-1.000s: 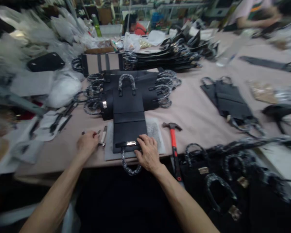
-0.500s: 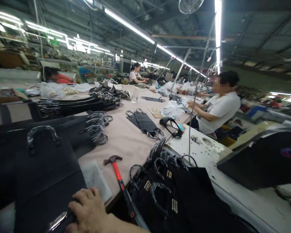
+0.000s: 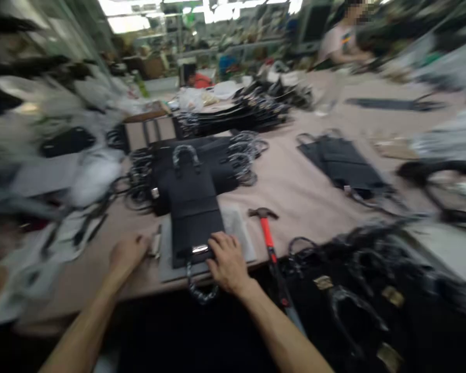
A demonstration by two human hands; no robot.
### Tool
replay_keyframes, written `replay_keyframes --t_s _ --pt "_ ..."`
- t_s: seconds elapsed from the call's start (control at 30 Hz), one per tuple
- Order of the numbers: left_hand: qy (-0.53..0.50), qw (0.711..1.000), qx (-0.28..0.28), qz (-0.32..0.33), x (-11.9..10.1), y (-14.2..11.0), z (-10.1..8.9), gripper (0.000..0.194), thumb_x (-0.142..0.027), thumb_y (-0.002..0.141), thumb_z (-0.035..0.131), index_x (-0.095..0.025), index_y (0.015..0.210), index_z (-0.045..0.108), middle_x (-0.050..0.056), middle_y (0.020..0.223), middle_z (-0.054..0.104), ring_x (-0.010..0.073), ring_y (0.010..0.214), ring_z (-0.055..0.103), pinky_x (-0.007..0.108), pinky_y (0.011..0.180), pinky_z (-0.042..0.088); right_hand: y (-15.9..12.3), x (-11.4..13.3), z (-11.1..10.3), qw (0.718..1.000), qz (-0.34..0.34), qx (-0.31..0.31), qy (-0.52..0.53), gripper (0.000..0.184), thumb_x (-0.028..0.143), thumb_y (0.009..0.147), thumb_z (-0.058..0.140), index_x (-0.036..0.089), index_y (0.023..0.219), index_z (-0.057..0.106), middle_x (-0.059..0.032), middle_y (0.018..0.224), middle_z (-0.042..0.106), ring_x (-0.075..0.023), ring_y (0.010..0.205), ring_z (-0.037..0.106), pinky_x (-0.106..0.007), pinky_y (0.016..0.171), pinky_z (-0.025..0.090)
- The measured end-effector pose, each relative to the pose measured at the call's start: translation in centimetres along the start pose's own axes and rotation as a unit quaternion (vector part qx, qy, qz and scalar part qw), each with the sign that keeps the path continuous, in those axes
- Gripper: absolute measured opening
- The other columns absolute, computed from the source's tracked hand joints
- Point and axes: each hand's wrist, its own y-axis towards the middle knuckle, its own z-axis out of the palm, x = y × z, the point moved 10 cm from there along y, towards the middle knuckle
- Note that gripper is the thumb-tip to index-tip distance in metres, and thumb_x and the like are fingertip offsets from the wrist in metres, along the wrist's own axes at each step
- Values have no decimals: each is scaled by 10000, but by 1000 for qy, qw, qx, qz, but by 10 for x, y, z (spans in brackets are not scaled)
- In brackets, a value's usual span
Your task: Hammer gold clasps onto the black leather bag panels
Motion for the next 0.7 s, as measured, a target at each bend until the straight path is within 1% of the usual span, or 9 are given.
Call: replay_keyframes --t_s 0.07,0.13,0.23,0.33,0.4,0.47,0.53,0.6,0.7 --pt "34 998 -9 -61 56 -11 -9 286 -361 979 515 -166 1018 719 169 1056 740 320 1034 698 393 842 537 2 -3 7 1000 -19 -9 -13 437 292 929 582 184 1351 550 -136 1454 544 -320 1368 449 -531 1158 261" --pt "49 994 -19 -94 89 -12 -12 300 -390 940 534 -171 1023 722 185 1075 748 347 1056 699 394 836 523 3 -5 14 999 -40 -17 -26 434 309 943 571 169 1353 549 -147 1446 547 -339 1354 459 -545 1135 289" --pt "46 990 15 -131 118 -7 -1 373 -496 855 628 -166 999 724 206 1086 748 367 1073 699 392 833 518 1 -3 15 997 -60 -28 -46 436 336 949 570 160 1347 551 -149 1430 557 -343 1328 482 -541 1115 319" --pt "14 989 48 -136 133 -2 15 350 -503 783 709 -169 888 721 204 993 764 364 1028 715 380 802 520 0 1 12 995 -62 -28 -68 436 347 954 565 157 1347 548 -146 1425 560 -336 1332 481 -527 1121 321" --pt "-44 985 61 -157 144 3 25 250 -413 743 760 -170 751 699 173 780 754 346 870 739 362 722 520 1 1 12 995 -59 -24 -76 438 352 957 562 158 1349 545 -144 1426 560 -333 1340 475 -522 1126 317" --pt "-149 964 84 -203 155 4 36 201 -285 687 800 -172 623 646 108 528 656 300 631 705 329 602 498 1 1 12 995 -56 -21 -78 437 356 960 559 161 1351 543 -142 1432 558 -330 1344 472 -517 1128 315" --pt "-250 933 103 -239 160 4 44 226 -189 653 806 -173 570 596 45 397 548 234 446 608 293 498 458 1 1 13 995 -55 -20 -78 436 358 962 556 165 1353 540 -141 1437 555 -328 1346 471 -515 1130 311" --pt "-322 906 120 -247 158 2 46 232 -164 668 797 -166 587 579 21 400 538 183 382 546 272 453 455 1 1 13 995 -55 -22 -77 437 359 964 553 167 1356 537 -140 1437 555 -328 1345 472 -516 1130 310" --pt "-410 870 149 -229 150 -7 45 188 -187 738 766 -147 669 596 29 531 625 149 439 585 274 499 534 0 0 14 995 -55 -20 -76 438 360 962 557 165 1354 538 -141 1437 554 -330 1346 469 -517 1129 312"
